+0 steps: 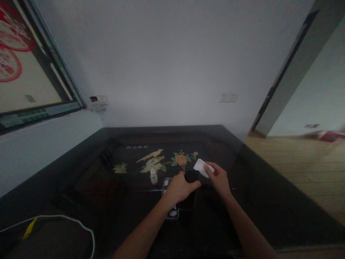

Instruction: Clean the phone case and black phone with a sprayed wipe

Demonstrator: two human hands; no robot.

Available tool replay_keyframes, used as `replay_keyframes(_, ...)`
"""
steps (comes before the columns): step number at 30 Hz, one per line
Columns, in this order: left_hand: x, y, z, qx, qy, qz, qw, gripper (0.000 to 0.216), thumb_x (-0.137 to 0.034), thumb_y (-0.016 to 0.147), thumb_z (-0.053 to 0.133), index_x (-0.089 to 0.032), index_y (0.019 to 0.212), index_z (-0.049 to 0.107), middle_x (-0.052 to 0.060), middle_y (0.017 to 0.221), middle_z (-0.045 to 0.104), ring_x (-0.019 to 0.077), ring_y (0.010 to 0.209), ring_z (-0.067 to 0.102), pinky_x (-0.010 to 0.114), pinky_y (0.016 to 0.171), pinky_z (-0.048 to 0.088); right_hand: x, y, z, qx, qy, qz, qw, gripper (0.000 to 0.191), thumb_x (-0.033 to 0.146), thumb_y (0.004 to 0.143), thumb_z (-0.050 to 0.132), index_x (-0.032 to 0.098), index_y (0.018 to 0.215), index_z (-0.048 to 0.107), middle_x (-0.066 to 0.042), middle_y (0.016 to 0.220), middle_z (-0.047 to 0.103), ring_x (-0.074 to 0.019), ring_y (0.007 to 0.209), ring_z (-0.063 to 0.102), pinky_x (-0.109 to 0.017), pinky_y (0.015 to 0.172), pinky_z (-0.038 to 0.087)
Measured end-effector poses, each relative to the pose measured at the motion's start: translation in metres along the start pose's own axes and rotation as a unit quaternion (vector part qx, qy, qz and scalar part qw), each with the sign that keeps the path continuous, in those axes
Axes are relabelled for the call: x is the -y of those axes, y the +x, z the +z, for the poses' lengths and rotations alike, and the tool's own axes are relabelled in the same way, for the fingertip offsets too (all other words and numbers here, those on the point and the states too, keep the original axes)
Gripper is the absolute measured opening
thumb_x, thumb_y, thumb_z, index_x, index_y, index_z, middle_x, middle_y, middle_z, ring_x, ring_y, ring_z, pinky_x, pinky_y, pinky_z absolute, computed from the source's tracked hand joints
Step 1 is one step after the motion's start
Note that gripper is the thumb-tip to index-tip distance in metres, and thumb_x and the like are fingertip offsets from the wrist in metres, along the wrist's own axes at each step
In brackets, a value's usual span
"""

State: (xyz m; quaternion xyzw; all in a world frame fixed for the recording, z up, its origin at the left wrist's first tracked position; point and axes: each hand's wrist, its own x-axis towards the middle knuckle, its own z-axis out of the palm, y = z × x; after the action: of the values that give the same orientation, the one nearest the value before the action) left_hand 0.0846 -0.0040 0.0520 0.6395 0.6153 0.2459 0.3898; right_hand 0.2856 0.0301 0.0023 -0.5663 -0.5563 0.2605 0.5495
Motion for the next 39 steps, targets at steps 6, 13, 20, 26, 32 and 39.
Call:
replay_keyframes(6, 0.015, 0.007, -0.011, 0.051, -0.319, -0.086, 0.943, 0.061, -0.042, 0.065, 0.088, -0.017, 0.113, 0.061, 0.010, 0.100, 0.076, 0.0235, 0.080, 0.072, 0.028, 0.063, 0.052, 0.006, -0.003, 0.002, 0.018, -0.007, 0.009, 1.000, 0.047, 0.054, 0.084, 0.068, 0.014, 0.107, 0.079, 0.001, 0.061, 0.060, -0.0137, 0.051, 0.043, -0.024, 0.048, 0.033)
replay_keyframes(13, 0.034, 0.011, -0.011, 0.121, -0.502, -0.115, 0.848, 0.065, -0.044, 0.075, 0.083, -0.019, 0.126, 0.052, 0.011, 0.097, 0.076, 0.0249, 0.068, 0.074, 0.034, 0.062, 0.056, 0.013, -0.005, 0.003, 0.019, -0.014, -0.011, 1.000, 0.044, 0.052, 0.084, 0.069, 0.013, 0.102, 0.079, -0.003, 0.065, 0.067, -0.0178, 0.056, 0.055, -0.026, 0.050, 0.041)
replay_keyframes(20, 0.050, 0.011, -0.007, 0.266, -0.569, -0.160, 0.761, 0.049, -0.047, 0.096, 0.048, -0.009, 0.124, 0.062, 0.016, 0.102, 0.077, 0.0304, 0.086, 0.077, 0.038, 0.079, 0.058, 0.014, -0.013, 0.010, 0.039, -0.032, -0.051, 0.997, 0.033, 0.043, 0.093, 0.062, 0.017, 0.106, 0.078, -0.008, 0.094, 0.079, -0.0230, 0.077, 0.071, -0.030, 0.065, 0.056)
replay_keyframes(26, 0.049, 0.009, -0.001, 0.263, -0.619, -0.109, 0.732, 0.048, -0.042, 0.099, 0.047, -0.011, 0.133, 0.060, 0.015, 0.108, 0.077, 0.0306, 0.095, 0.075, 0.042, 0.092, 0.055, 0.026, -0.029, 0.033, 0.155, -0.054, -0.184, 0.969, 0.026, 0.027, 0.098, 0.058, 0.027, 0.116, 0.076, -0.005, 0.122, 0.076, -0.0241, 0.114, 0.072, -0.041, 0.105, 0.055)
replay_keyframes(32, 0.039, 0.008, -0.006, 0.199, -0.639, -0.100, 0.736, 0.053, -0.048, 0.103, 0.043, -0.010, 0.136, 0.059, 0.015, 0.112, 0.076, 0.0291, 0.102, 0.073, 0.041, 0.099, 0.052, 0.034, -0.049, 0.030, 0.249, -0.119, -0.241, 0.931, 0.035, 0.014, 0.096, 0.058, 0.028, 0.124, 0.073, -0.003, 0.131, 0.073, -0.0220, 0.123, 0.068, -0.044, 0.116, 0.048)
replay_keyframes(39, 0.042, 0.010, -0.008, 0.189, -0.614, -0.148, 0.752, 0.060, -0.059, 0.102, 0.036, -0.012, 0.131, 0.058, 0.014, 0.101, 0.075, 0.0312, 0.091, 0.075, 0.043, 0.083, 0.058, 0.071, -0.102, 0.005, 0.369, -0.149, -0.256, 0.881, 0.038, 0.011, 0.097, 0.059, 0.028, 0.128, 0.071, -0.001, 0.130, 0.074, -0.0194, 0.125, 0.067, -0.039, 0.117, 0.045)
